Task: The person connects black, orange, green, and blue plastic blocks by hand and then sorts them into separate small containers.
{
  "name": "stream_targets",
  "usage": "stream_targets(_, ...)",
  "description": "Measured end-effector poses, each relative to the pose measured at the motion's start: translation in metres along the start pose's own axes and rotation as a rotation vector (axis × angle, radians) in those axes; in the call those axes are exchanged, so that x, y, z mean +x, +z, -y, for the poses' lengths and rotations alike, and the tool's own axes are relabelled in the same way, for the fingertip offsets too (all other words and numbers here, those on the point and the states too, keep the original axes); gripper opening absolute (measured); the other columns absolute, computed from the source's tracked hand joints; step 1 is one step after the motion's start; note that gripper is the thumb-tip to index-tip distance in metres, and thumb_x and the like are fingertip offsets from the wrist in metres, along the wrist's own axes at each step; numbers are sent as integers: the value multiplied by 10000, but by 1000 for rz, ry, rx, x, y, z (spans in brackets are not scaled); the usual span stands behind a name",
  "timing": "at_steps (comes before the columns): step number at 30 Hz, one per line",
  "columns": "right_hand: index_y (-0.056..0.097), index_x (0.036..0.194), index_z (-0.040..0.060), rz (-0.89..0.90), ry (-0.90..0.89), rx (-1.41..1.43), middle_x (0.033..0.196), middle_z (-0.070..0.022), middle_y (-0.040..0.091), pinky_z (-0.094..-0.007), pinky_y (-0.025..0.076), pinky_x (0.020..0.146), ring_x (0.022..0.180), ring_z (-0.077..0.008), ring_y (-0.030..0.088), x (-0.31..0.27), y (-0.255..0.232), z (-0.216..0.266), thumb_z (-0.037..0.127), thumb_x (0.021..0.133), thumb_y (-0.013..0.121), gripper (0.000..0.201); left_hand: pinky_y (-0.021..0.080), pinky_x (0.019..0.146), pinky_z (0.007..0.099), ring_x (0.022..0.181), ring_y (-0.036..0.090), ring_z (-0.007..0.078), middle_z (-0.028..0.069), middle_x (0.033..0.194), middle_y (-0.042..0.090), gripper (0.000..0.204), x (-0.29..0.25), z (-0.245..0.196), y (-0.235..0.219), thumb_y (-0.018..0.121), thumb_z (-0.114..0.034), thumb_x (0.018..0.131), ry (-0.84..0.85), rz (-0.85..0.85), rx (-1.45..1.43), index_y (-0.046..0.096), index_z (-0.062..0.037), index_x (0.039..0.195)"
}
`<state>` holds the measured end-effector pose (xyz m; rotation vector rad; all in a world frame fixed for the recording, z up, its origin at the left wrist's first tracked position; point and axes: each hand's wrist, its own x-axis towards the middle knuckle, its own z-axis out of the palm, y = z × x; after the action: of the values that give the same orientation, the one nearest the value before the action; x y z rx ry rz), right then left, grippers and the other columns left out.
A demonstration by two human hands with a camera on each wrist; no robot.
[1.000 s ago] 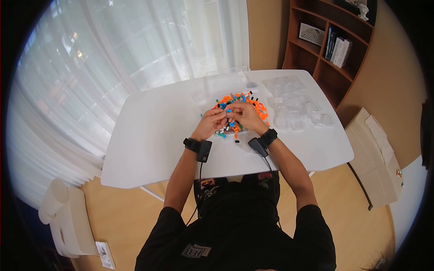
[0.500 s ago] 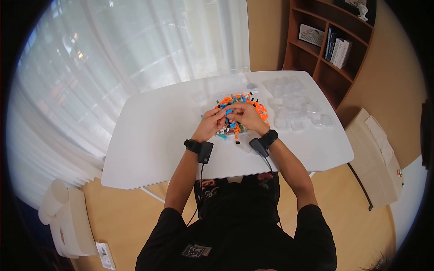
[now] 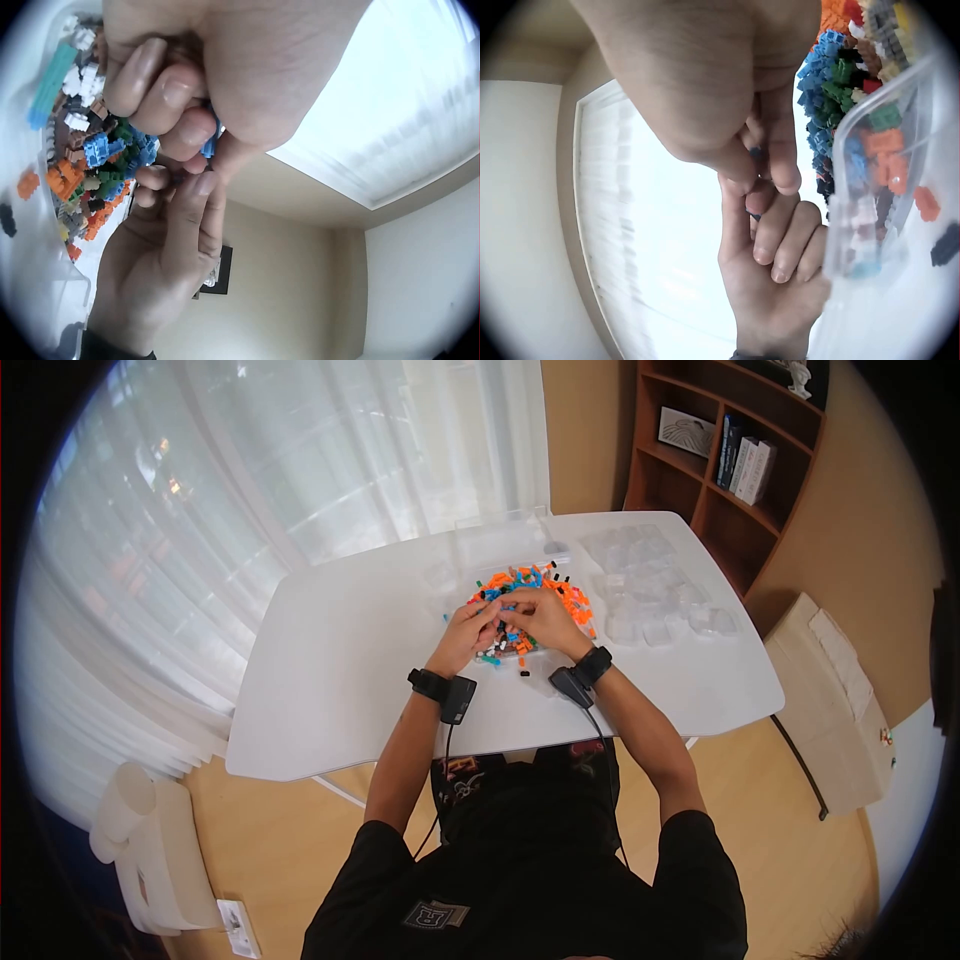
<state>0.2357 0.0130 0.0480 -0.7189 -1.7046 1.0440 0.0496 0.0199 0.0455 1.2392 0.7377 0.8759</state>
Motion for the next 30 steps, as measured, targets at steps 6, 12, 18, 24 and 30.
stream_targets(6, 615, 1084, -78, -50, 160, 259, 828, -91, 671, -227, 522, 632, 674, -108, 642, 4, -8, -12, 116, 895, 632, 271, 225, 414, 199, 444, 296, 27, -58, 563, 378, 283, 0, -1, -1, 464, -305, 1004, -12, 6, -52, 534, -77, 849)
stream_targets(12, 619, 1155, 12, -357, -94, -293, 1093, -129, 637, -291, 492, 832, 1005, -209, 621, 13, -44, -15, 31, 842, 604, 314, 218, 415, 203, 446, 282, 28, -64, 572, 343, 296, 1, 0, -1, 437, -310, 1012, -13, -49, -80, 554, -61, 903)
stream_targets(18, 636, 1134, 21, -363, -126, -263, 1100, -108, 649, -279, 488, 836, 999, -186, 620, 13, -52, -30, -12, 852, 546, 298, 219, 429, 199, 450, 260, 29, -56, 627, 375, 300, -3, -7, 2, 406, -257, 1020, -10, 14, -109, 572, -27, 1116)
stream_targets(24, 669, 1100, 56, -294, -28, 33, 879, -15, 657, -232, 488, 669, 705, -88, 595, 12, -48, -28, 30, 843, 608, 265, 278, 441, 189, 454, 338, 38, 20, 764, 535, 285, -4, -9, 8, 435, -203, 1005, 94, 6, -27, 551, -17, 1186)
stream_targets(30, 688, 1062, 51, -30, -24, -136, 731, 0, 612, -215, 415, 510, 575, -50, 509, 2, -15, 1, 90, 780, 731, 288, 317, 449, 178, 472, 408, 43, 53, 782, 592, 180, -3, -7, 5, 506, -179, 968, 108, 18, 6, 576, -14, 986)
